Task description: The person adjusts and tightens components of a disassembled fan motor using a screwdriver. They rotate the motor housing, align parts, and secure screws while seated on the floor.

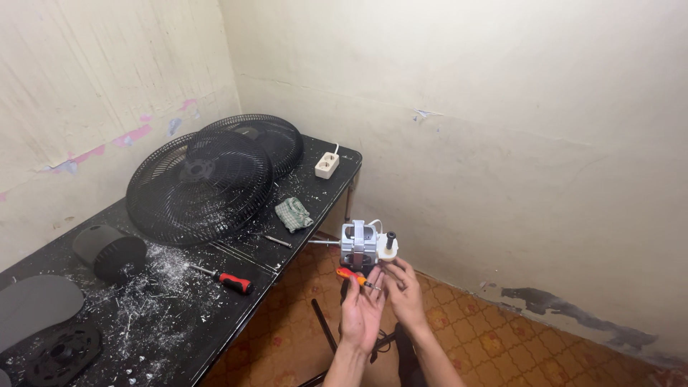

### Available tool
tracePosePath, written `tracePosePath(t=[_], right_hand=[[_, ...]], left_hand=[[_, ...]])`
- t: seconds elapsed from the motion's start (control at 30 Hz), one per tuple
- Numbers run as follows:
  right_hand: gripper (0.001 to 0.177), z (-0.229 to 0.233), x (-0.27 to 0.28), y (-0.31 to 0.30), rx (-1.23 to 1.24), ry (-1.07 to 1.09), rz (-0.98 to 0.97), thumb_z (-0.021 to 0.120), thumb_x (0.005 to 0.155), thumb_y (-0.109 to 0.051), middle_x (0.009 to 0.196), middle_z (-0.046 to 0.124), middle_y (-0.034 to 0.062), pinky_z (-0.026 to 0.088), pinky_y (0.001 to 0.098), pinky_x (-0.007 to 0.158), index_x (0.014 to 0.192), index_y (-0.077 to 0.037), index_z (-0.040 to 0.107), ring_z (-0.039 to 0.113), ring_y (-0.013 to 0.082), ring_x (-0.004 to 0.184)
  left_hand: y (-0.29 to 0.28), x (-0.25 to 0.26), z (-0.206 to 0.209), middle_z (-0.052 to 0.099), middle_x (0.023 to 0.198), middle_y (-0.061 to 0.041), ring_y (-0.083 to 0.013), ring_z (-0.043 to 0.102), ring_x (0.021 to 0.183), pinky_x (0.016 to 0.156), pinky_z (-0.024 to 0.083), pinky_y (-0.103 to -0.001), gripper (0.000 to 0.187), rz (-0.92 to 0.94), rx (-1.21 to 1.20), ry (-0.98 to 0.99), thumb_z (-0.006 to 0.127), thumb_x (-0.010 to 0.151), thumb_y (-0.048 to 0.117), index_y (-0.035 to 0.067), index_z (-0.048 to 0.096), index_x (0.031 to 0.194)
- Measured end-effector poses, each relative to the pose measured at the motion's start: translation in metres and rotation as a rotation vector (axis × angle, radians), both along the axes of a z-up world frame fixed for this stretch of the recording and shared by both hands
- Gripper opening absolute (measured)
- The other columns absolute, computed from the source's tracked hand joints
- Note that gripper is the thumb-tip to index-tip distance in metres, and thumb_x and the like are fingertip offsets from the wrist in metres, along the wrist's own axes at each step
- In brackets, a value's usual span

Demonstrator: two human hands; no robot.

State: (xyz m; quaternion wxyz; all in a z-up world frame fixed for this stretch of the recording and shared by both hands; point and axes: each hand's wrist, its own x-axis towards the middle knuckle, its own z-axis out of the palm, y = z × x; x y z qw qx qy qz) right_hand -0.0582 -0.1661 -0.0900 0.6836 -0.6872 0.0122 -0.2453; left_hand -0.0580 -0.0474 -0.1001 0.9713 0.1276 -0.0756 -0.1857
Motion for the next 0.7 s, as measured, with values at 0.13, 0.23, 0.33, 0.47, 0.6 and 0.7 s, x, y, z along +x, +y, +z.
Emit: tracePosePath(t=[0.13, 0.23, 0.33, 0.47, 0.6, 0.7], right_hand=[[0.030, 0.022, -0.018, 0.003, -0.467, -0.093, -0.186, 0.064, 0.089, -0.010, 0.143, 0.057, 0.0127, 0.052, 0.0371, 0.099, 0.117, -0.004, 0.075, 0.059, 0.0264, 0.126], [0.029, 0.036, -0.027, 0.007, -0.656, -0.182, -0.260, 0.066, 0.087, -0.008, 0.142, 0.058, 0.0167, 0.045, 0.0431, 0.107, 0.114, -0.004, 0.077, 0.057, 0.0336, 0.127], [0.030, 0.049, -0.030, 0.011, -0.817, -0.249, -0.321, 0.068, 0.085, -0.008, 0.141, 0.056, 0.0186, 0.044, 0.0458, 0.107, 0.113, -0.005, 0.076, 0.052, 0.0375, 0.129], [0.032, 0.060, -0.039, 0.014, -0.972, -0.291, -0.365, 0.072, 0.083, -0.012, 0.141, 0.053, 0.0200, 0.044, 0.0471, 0.106, 0.114, -0.006, 0.074, 0.049, 0.0393, 0.130], [0.032, 0.066, -0.044, 0.015, -0.988, -0.319, -0.367, 0.072, 0.083, -0.011, 0.139, 0.054, 0.0216, 0.046, 0.0472, 0.102, 0.115, -0.006, 0.073, 0.051, 0.0400, 0.126], [0.032, 0.068, -0.050, 0.019, -0.919, -0.335, -0.474, 0.072, 0.084, -0.011, 0.127, 0.062, 0.0149, 0.051, 0.0425, 0.096, 0.116, -0.010, 0.074, 0.059, 0.0331, 0.116]], left_hand=[[0.000, 0.002, 0.004, 0.042, 0.159, -0.021, -0.0289, 0.041, 0.147, 0.119, 0.034, -0.043, 0.063, 0.006, -0.008, 0.048, 0.039, 0.104, 0.043, 0.001, 0.038, 0.151], [0.002, -0.001, 0.008, 0.044, 0.157, -0.023, -0.0303, 0.042, 0.146, 0.119, 0.034, -0.043, 0.061, -0.006, -0.040, 0.065, 0.040, 0.105, 0.041, 0.001, 0.039, 0.150], [0.002, 0.000, 0.016, 0.046, 0.155, -0.024, -0.0314, 0.041, 0.147, 0.121, 0.034, -0.043, 0.059, -0.016, -0.088, 0.093, 0.040, 0.105, 0.040, 0.001, 0.040, 0.149], [0.006, 0.000, 0.023, 0.048, 0.152, -0.024, -0.0319, 0.040, 0.147, 0.120, 0.032, -0.045, 0.060, -0.043, -0.137, 0.156, 0.040, 0.104, 0.041, 0.001, 0.041, 0.148], [0.008, -0.001, 0.026, 0.048, 0.152, -0.023, -0.0321, 0.038, 0.148, 0.119, 0.032, -0.046, 0.060, -0.043, -0.120, 0.169, 0.040, 0.103, 0.042, 0.003, 0.041, 0.149], [0.008, 0.000, 0.027, 0.050, 0.151, -0.023, -0.0313, 0.045, 0.143, 0.118, 0.037, -0.045, 0.062, -0.053, -0.136, 0.168, 0.041, 0.104, 0.043, 0.001, 0.040, 0.148]])
